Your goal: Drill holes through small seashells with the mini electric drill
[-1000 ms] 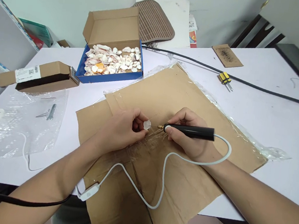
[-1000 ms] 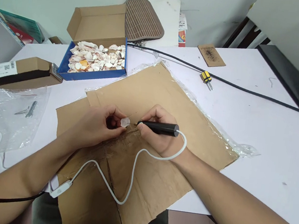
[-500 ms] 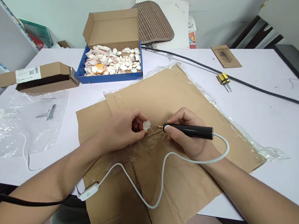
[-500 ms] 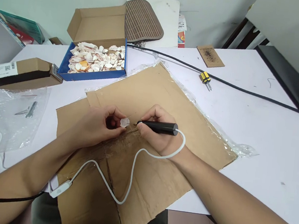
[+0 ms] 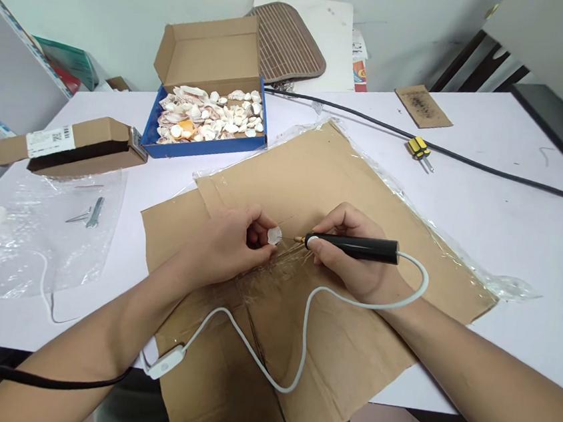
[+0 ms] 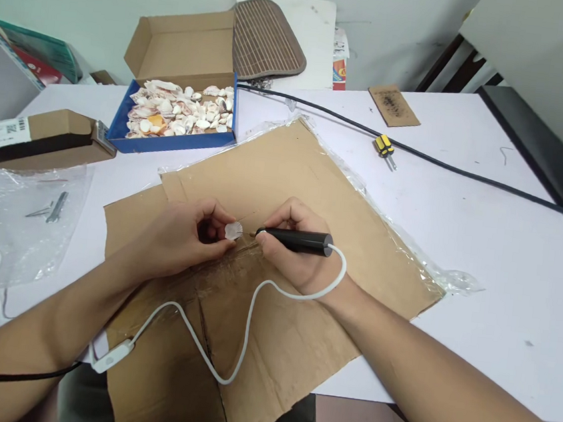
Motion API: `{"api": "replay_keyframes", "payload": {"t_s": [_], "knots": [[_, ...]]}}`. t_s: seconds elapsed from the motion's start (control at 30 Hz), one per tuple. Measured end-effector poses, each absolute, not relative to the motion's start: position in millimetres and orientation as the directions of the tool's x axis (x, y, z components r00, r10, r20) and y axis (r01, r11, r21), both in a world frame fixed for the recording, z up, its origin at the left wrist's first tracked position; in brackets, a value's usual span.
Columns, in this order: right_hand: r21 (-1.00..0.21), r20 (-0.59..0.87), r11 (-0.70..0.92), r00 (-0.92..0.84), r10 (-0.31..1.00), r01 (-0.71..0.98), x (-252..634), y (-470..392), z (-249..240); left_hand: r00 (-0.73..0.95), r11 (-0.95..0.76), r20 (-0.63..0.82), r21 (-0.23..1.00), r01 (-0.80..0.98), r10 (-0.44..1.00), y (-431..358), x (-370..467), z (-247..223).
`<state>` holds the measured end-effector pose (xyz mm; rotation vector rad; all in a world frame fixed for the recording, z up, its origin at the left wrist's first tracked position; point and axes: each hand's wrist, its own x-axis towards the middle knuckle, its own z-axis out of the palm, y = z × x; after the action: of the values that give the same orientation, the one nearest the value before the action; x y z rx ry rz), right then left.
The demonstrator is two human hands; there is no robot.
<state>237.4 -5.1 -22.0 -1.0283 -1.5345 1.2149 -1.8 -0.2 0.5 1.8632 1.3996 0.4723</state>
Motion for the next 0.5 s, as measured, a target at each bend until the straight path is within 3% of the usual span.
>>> {"api": "replay_keyframes", "payload": {"t_s": [0.5], "knots": [[-0.985,0.13,0.161,-0.347,0.929,0.062,240.6,-4.7,-17.0,0.34,-0.124,-0.153,0.735,0.667,0.928,0.4,-1.4,2.5]]}}
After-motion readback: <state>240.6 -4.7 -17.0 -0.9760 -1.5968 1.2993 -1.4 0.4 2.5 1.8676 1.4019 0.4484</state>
